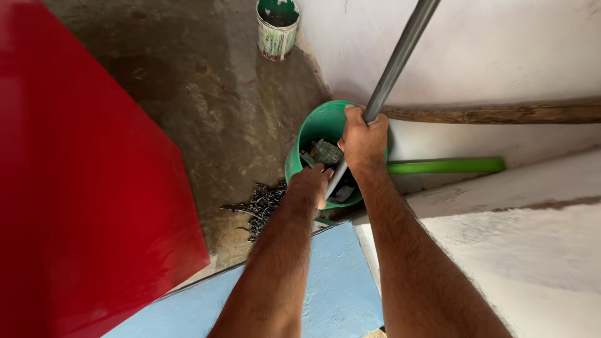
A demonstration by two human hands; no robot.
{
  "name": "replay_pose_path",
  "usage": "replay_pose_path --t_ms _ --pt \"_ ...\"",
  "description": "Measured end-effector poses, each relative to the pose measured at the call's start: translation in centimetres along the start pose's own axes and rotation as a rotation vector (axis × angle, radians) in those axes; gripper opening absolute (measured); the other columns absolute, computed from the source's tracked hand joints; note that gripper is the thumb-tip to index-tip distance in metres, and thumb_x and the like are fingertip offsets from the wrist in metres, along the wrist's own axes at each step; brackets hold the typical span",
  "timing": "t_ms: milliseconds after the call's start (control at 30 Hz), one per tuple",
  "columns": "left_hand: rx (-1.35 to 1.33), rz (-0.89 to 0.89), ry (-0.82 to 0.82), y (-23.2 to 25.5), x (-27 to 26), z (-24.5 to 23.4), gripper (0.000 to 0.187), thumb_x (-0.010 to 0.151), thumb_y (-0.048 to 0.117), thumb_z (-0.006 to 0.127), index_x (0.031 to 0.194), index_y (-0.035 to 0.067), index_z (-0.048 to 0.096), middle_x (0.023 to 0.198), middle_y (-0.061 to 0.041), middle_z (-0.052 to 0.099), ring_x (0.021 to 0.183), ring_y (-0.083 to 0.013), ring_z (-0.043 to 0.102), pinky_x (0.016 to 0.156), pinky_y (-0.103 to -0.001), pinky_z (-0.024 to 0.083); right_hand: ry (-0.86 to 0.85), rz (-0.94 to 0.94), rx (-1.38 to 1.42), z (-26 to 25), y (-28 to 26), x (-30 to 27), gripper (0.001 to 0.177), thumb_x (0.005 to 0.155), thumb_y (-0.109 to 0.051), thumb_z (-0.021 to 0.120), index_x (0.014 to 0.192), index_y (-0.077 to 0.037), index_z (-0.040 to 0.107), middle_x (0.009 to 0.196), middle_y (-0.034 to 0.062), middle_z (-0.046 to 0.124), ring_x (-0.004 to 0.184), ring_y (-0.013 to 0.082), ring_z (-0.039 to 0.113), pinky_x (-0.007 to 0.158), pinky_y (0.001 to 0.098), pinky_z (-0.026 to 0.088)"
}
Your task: The person mops the concrete floor of a small shop using a string mop and a bucket. They clean around furniture, a refrigerator, and display shelves, occasionally dipping the mop into the bucket to wring it out.
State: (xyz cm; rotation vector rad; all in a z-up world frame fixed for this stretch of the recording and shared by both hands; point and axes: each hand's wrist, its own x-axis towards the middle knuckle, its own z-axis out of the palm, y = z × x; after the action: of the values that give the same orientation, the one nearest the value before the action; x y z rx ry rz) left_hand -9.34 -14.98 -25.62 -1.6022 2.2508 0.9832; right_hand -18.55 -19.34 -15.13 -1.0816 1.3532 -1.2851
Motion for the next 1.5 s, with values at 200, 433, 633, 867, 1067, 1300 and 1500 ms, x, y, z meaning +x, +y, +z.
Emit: replay_pose_path --t_ms 200,433,633,867,1067,1300,1500 --pt "0.021 -0.191 -0.185 -1.6 4.9 3.6 0.06 0.079 0.052 0.083 0.127 0.018 0.074 0.136 -0.006 0.055 0.12 -0.0289 0.059 0.094 -0.05 0.058 0.164 -0.023 -0.142 1.3 3.6 3.1 0.04 0.096 -0.023 0.064 0.059 -0.013 0.052 0.047 -0.0037 0.045 0.036 0.0117 0.044 0.037 0.0335 0.041" --pt "0.4 -0.054 -0.01 -4.0 3.3 3.2 0.081 0.095 0.082 0.038 0.133 0.018 0.07 0.119 -0.009 0.07 0.109 -0.026 0.066 0.102 -0.05 0.047 -0.009 -0.327 -0.278 5.2 3.8 2.0 0.048 0.104 -0.031 0.064 0.065 -0.007 0.05 0.057 -0.0024 0.042 0.053 0.011 0.039 0.049 0.0362 0.033" --pt "0.41 -0.245 -0.095 -5.9 1.2 -0.6 0.109 0.076 0.096 0.047 0.154 0.02 0.046 0.145 -0.003 0.059 0.138 -0.0263 0.049 0.121 -0.057 0.019 -0.184 -0.386 -0.339 9.7 3.2 1.2 0.055 0.102 -0.043 0.062 0.065 -0.003 0.055 0.053 0.0028 0.049 0.05 0.0149 0.047 0.049 0.0376 0.042" --pt "0.51 -0.71 -0.465 -8.4 0.7 -1.1 0.124 0.077 0.094 0.056 0.164 0.014 0.018 0.168 -0.006 0.021 0.155 -0.0295 0.012 0.123 -0.059 0.0 -0.354 -0.365 -0.452 13.6 1.8 -1.8 0.06 0.1 -0.052 0.058 0.066 -0.002 0.057 0.05 0.0048 0.05 0.047 0.0176 0.051 0.049 0.0377 0.047" --pt "0.386 -0.969 -0.379 -13.1 -3.0 -1.9 0.122 0.07 0.077 0.079 0.159 0.01 0.028 0.165 -0.018 0.022 0.152 -0.0399 0.016 0.118 -0.066 0.009 -0.414 -0.36 -0.306 10.5 1.3 -1.7 0.061 0.102 -0.057 0.051 0.07 -0.005 0.058 0.055 0.003 0.052 0.049 0.0175 0.053 0.047 0.0399 0.047" --pt "-0.284 -0.114 0.527 -7.3 -0.1 1.4 0.094 0.054 0.043 0.092 0.136 0.017 0.054 0.14 -0.016 0.047 0.13 -0.0365 0.041 0.108 -0.053 0.037 -0.085 -0.511 -0.471 7.6 -0.1 0.4 0.053 0.102 -0.062 0.053 0.077 -0.016 0.059 0.055 -0.0034 0.051 0.05 0.0097 0.051 0.047 0.0308 0.045" --pt "-1.305 0.013 0.633 1.1 4.6 -1.0 0.05 0.101 0.051 0.07 0.092 0.002 0.077 0.076 -0.002 0.074 0.075 -0.016 0.072 0.073 -0.036 0.057 -0.216 -0.466 -0.282 5.8 -7.5 2.7 0.049 0.106 -0.046 0.06 0.074 -0.009 0.05 0.059 -0.0004 0.048 0.053 0.0134 0.048 0.048 0.0353 0.04"
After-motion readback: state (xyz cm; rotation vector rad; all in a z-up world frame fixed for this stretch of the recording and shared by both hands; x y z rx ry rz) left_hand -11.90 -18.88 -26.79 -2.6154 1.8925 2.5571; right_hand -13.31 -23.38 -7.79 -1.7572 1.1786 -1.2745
